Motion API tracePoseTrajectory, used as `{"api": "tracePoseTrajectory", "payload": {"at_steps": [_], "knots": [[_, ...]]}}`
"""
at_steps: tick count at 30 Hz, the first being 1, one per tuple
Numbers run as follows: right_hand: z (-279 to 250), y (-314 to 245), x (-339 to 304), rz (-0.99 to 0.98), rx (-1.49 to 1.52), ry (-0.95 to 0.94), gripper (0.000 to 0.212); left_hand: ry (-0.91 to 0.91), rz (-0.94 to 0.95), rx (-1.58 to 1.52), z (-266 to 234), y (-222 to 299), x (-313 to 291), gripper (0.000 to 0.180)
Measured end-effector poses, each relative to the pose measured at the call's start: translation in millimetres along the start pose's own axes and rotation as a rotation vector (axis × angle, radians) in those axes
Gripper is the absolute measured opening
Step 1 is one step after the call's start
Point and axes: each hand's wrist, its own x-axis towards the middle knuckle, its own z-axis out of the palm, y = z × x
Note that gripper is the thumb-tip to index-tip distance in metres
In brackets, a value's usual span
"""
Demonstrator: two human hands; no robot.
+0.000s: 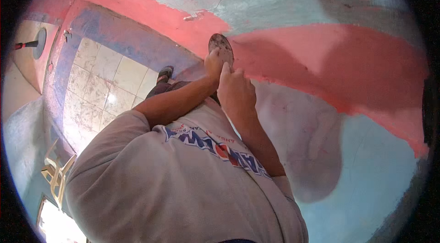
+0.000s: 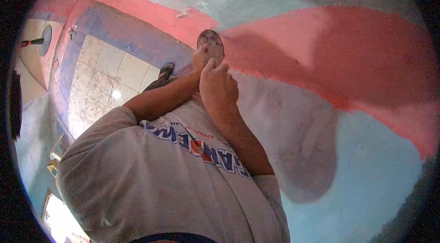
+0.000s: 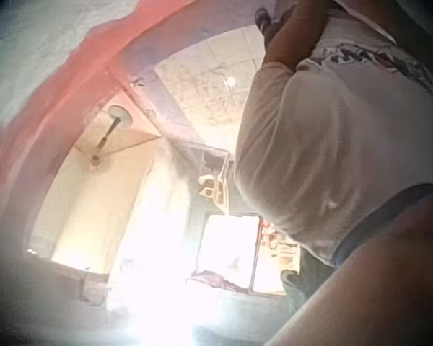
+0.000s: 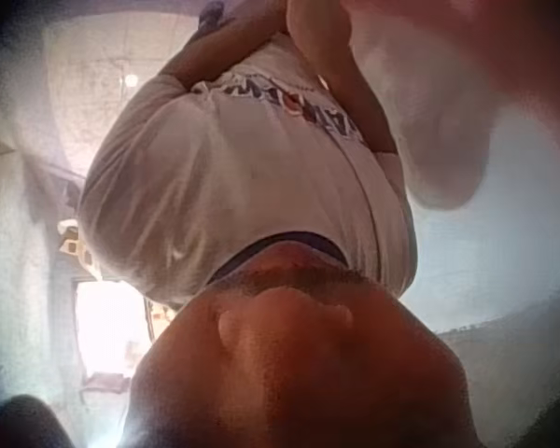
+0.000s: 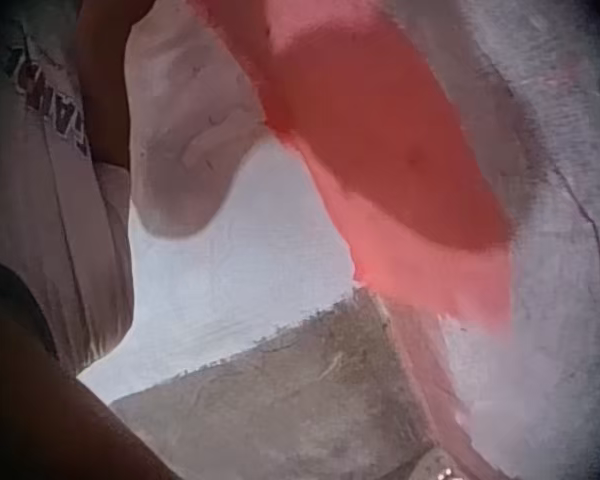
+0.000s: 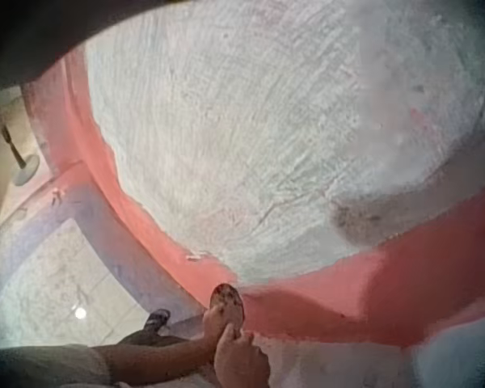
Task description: The person scrapes old paint or plaster from a room wall using a scraper tool.
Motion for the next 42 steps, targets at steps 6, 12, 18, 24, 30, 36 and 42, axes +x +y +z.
{"api": "tracePoseTrajectory", "payload": {"at_steps": [6,12,18,24,30,36,42], "knots": [[8,39,3,-0.333,0.239,0.441,0.019,0.067,-0.030,-0.521,30,70,-57,0.027],[43,68,26,0.181,2.186,-0.615,0.013,-0.025,-0.201,-0.567,20,47,-39,0.029],[27,53,9,0.221,2.172,-0.487,0.011,-0.130,-0.207,-0.741,24,60,-50,0.040],[16,50,16,0.225,2.071,-0.532,0.010,-0.082,-0.255,-0.749,27,67,-48,0.043],[34,54,56,0.282,2.044,-0.635,0.014,0.041,-0.339,-0.752,24,64,-19,0.044],[16,33,14,0.359,2.088,-0.493,0.007,0.016,-0.276,-0.794,25,66,-41,0.057],[32,31,30,0.371,2.136,-0.510,0.007,0.057,-0.370,-0.759,17,67,-22,0.041]]}}
